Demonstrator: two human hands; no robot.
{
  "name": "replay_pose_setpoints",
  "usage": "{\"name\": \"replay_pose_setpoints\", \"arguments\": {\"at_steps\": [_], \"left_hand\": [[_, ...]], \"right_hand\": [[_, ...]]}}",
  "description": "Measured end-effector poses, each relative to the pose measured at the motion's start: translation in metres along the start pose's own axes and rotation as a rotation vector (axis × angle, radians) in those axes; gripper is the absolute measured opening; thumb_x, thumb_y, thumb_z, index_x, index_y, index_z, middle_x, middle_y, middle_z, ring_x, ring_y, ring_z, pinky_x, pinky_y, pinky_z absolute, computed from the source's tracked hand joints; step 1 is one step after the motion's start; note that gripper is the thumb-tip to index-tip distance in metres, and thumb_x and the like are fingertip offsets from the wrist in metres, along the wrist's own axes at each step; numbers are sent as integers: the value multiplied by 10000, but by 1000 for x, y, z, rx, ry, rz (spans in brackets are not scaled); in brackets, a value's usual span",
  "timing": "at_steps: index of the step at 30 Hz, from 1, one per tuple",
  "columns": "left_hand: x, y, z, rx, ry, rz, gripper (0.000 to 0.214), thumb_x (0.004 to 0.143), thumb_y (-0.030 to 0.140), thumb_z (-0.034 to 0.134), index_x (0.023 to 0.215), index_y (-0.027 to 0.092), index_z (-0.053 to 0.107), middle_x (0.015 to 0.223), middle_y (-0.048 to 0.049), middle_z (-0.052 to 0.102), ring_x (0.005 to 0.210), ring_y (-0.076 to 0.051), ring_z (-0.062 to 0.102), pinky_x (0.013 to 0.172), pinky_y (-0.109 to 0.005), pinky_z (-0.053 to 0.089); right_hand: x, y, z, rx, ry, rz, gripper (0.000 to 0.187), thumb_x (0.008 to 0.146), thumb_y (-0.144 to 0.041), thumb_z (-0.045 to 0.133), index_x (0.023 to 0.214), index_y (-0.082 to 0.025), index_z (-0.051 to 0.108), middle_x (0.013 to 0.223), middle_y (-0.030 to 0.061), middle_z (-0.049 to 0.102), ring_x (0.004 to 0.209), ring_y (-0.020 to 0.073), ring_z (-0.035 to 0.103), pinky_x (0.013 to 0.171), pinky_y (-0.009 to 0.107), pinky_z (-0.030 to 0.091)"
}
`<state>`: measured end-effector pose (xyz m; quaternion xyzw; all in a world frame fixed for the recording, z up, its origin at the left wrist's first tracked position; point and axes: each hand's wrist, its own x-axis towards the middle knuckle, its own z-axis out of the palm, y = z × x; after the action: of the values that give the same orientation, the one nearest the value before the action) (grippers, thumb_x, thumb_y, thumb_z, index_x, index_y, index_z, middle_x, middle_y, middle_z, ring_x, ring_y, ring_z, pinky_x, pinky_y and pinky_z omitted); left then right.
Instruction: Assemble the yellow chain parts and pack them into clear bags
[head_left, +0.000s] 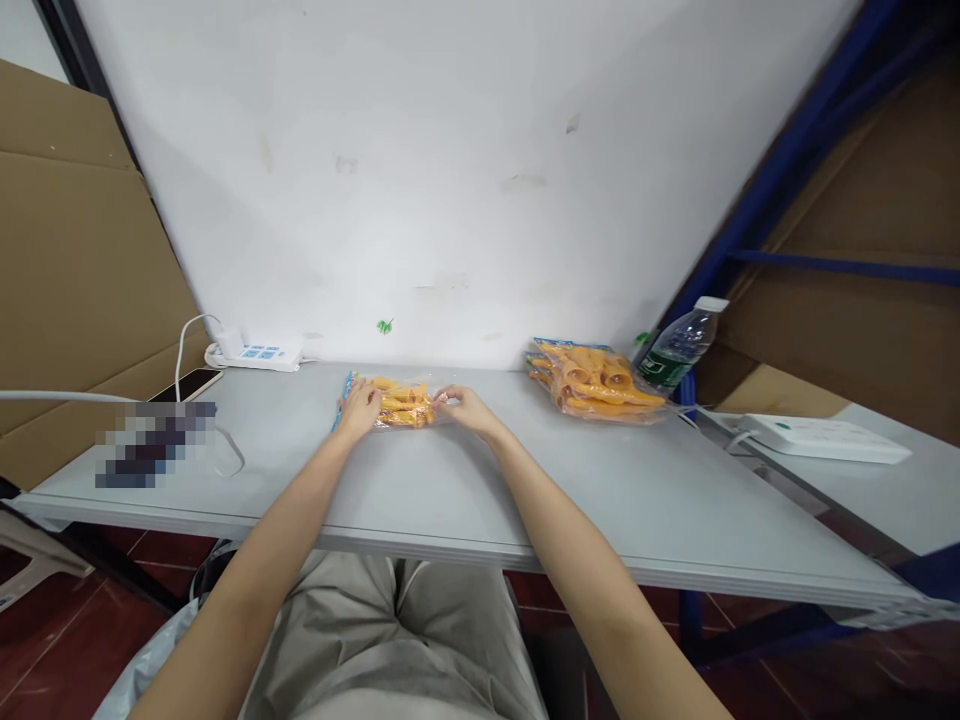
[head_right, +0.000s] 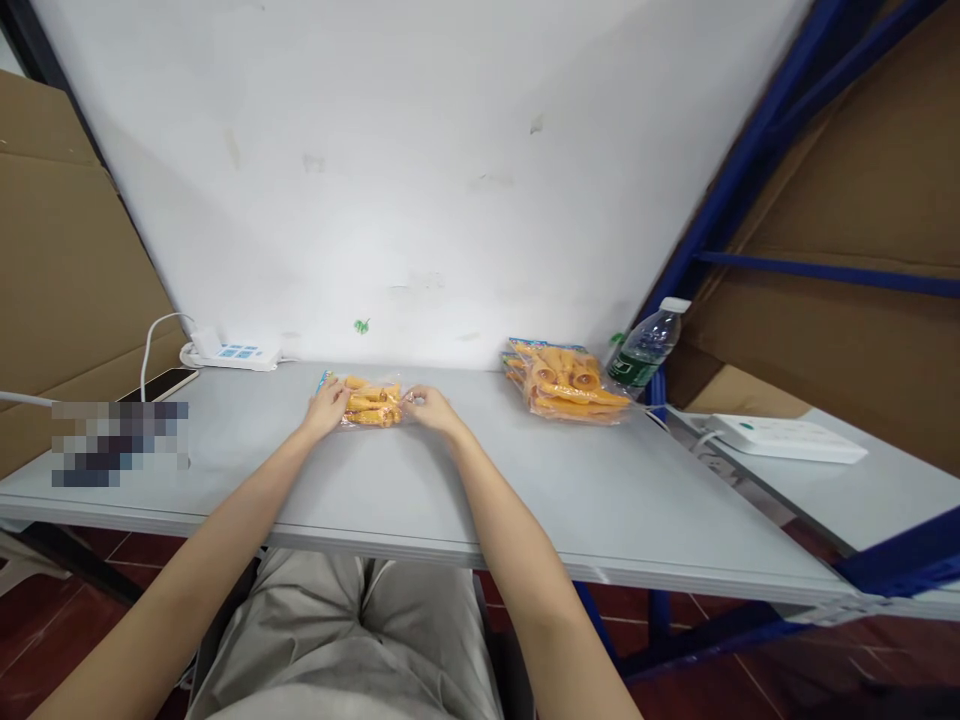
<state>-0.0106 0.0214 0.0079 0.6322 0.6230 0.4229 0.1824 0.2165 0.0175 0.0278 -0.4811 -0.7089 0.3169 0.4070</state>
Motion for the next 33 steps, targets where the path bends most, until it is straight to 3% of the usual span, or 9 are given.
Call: {"name": "replay_pose_setpoints", "arguments": {"at_steps": [3, 6, 8, 11, 15, 17, 20, 25, 33], "left_hand": [[-4, 8, -8, 76, 13, 39, 254, 882, 231, 436, 799, 210, 675, 1364, -79, 576, 1384, -277, 377, 1166, -591, 99], [-7, 11, -14, 157, 49, 25, 229, 895, 234, 432, 890, 220, 660, 1226, -85, 665, 1267, -265, 513, 1157, -580, 116], [-7, 10, -19, 200, 48, -26, 233, 893, 245, 436, 984, 222, 649, 1068, -89, 722, 1122, -256, 610, 1124, -520, 240], [-5, 9, -25, 151, 32, -77, 265, 881, 276, 428, 983, 202, 660, 814, -75, 738, 927, -240, 672, 943, -365, 433], [-3, 9, -28, -56, -93, -123, 304, 856, 308, 408, 865, 180, 683, 448, -12, 595, 676, -216, 662, 758, -291, 473], [-2, 9, -25, -130, -138, -168, 301, 851, 307, 412, 883, 171, 679, 408, 3, 563, 586, -207, 639, 707, -287, 478], [-2, 7, -18, -126, -80, -186, 235, 831, 282, 475, 923, 179, 665, 594, -26, 684, 657, -192, 662, 735, -285, 484], [0, 4, -11, 26, 12, -173, 179, 816, 305, 554, 909, 206, 670, 1111, -91, 718, 1094, -233, 620, 989, -358, 398], [2, 0, -12, 119, 14, -193, 189, 731, 378, 660, 652, 208, 634, 1094, -106, 713, 1211, -308, 547, 1041, -423, 334]], "right_hand": [[2, 9, -2, -199, 219, 107, 75, 714, -242, 676, 658, -210, 639, 937, 23, 679, 1037, 241, 557, 950, 393, 365], [3, 19, -7, -334, 399, 166, 23, 758, -230, 636, 756, -208, 645, 1071, 70, 643, 1145, 276, 498, 990, 448, 332], [4, 25, -10, -303, 495, 196, 100, 762, -225, 620, 857, -196, 627, 1132, 108, 606, 1141, 272, 504, 985, 430, 361], [8, 32, -11, -70, 585, 284, 219, 759, -254, 629, 954, -186, 557, 1094, 112, 589, 1016, 221, 577, 902, 351, 455], [12, 33, -5, 428, 442, 466, 237, 778, -267, 662, 920, -208, 482, 828, 31, 599, 717, 153, 625, 680, 266, 526], [12, 31, -2, 575, 353, 493, 217, 785, -228, 675, 880, -199, 482, 736, 13, 601, 633, 130, 611, 636, 241, 522], [11, 29, 1, 648, 301, 472, 164, 791, -184, 682, 835, -175, 524, 651, -3, 603, 576, 108, 592, 600, 215, 511], [10, 26, 2, 638, 243, 470, 104, 755, -95, 687, 756, -153, 601, 604, -5, 624, 539, 98, 597, 549, 188, 499], [5, 15, 8, 661, 86, 460, 131, 732, -37, 678, 686, -152, 636, 600, 4, 639, 554, 87, 605, 581, 176, 532]]}}
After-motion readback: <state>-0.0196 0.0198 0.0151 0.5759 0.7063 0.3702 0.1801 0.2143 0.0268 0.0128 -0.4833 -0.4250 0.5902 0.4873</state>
